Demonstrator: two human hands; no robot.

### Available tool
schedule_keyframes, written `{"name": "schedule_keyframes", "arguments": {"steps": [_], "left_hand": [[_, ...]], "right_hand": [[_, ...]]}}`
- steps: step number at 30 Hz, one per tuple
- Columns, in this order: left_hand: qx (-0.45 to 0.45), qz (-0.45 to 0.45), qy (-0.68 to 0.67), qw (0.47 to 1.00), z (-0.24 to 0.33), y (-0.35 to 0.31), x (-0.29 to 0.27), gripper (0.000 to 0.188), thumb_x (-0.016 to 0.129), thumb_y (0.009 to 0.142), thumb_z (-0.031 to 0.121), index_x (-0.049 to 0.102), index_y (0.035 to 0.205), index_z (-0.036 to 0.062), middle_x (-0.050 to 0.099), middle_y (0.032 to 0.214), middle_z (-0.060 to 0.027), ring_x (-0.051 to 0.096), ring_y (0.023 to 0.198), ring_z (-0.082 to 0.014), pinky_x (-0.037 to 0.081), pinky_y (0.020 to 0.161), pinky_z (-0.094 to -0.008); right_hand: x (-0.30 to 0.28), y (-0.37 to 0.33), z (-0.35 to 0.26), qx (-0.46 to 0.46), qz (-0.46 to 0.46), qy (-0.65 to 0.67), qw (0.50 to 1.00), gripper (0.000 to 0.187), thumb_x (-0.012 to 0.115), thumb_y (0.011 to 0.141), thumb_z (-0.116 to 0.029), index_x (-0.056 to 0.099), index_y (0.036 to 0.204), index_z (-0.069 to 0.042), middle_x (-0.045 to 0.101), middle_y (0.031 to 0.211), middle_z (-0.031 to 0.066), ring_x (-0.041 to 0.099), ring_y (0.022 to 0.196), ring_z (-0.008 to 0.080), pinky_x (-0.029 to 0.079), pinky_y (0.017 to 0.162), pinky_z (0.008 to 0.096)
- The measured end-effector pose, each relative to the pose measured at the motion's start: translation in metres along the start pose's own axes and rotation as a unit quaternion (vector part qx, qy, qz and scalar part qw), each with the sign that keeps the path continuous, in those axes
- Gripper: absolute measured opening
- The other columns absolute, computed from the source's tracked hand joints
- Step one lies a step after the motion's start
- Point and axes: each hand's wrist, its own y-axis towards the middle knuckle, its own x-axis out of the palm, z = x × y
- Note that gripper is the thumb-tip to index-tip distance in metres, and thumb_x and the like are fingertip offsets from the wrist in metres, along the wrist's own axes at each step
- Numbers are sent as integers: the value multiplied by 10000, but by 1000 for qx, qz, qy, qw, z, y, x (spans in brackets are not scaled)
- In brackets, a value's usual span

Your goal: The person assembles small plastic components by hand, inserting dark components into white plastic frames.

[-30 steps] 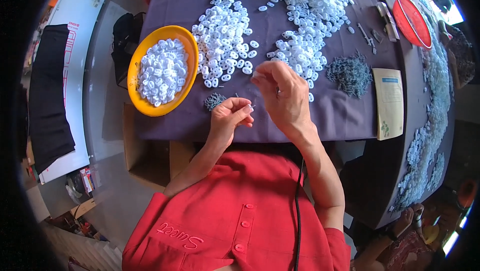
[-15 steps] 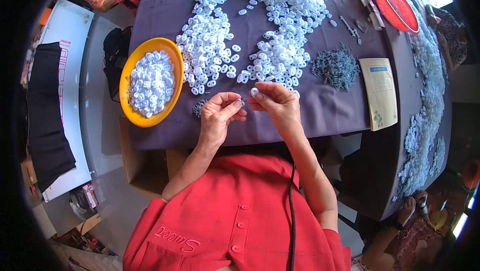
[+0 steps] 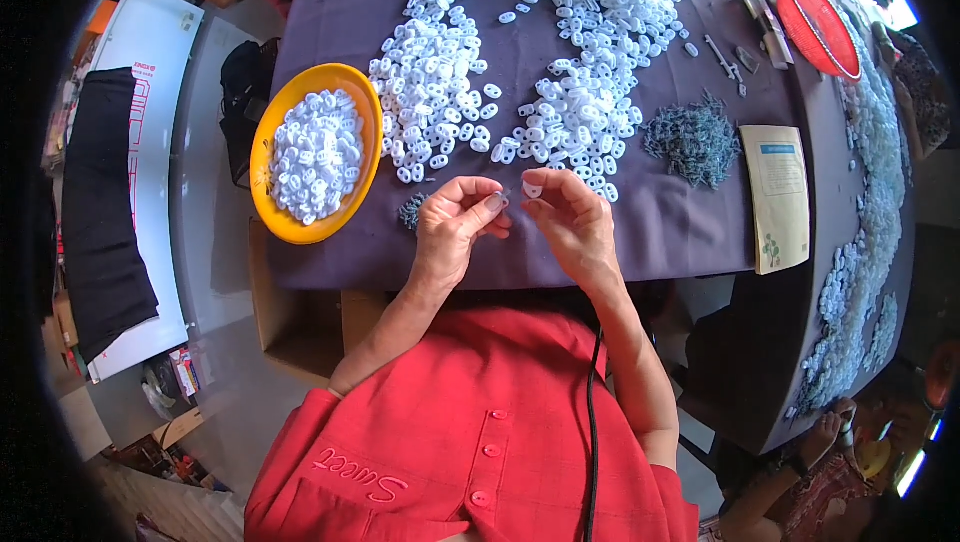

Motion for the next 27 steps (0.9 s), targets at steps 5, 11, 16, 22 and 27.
{"name": "schedule_keyframes", "arguments": {"steps": [5,11,16,22,27], "left_hand": [[21,0,36,999,-1,-1,0,122,624,812,20,590,928,3,623,777,-57,617,633,-128,529,552,-244],[37,15,42,998,0,-4,2,103,631,809,22,598,903,-6,623,780,-58,614,638,-122,527,564,-245],[42,17,52,998,1,-5,2,99,628,810,20,595,898,-9,626,788,-60,612,652,-118,520,584,-239],[39,18,56,998,2,-4,0,91,613,817,21,592,901,-11,624,779,-55,608,655,-113,514,598,-230],[49,15,60,997,0,-4,0,96,616,818,25,592,902,-13,628,788,-60,607,659,-108,511,596,-226]], "right_hand": [[-4,1,1,44,-2,-60,997,184,526,847,35,603,1008,-10,620,938,32,588,843,83,487,697,226],[1,0,-3,60,-10,32,998,162,517,870,3,617,996,-11,579,903,21,580,771,86,495,664,224],[8,4,0,-1,-24,-6,1000,184,534,866,-7,614,1031,-9,549,861,16,574,731,76,495,649,217],[12,2,3,37,-8,45,998,180,563,859,-16,617,1029,0,606,835,19,592,717,78,504,636,217],[13,2,6,47,-3,63,997,186,587,843,-12,616,1026,-5,640,800,28,603,688,78,497,636,213]]}}
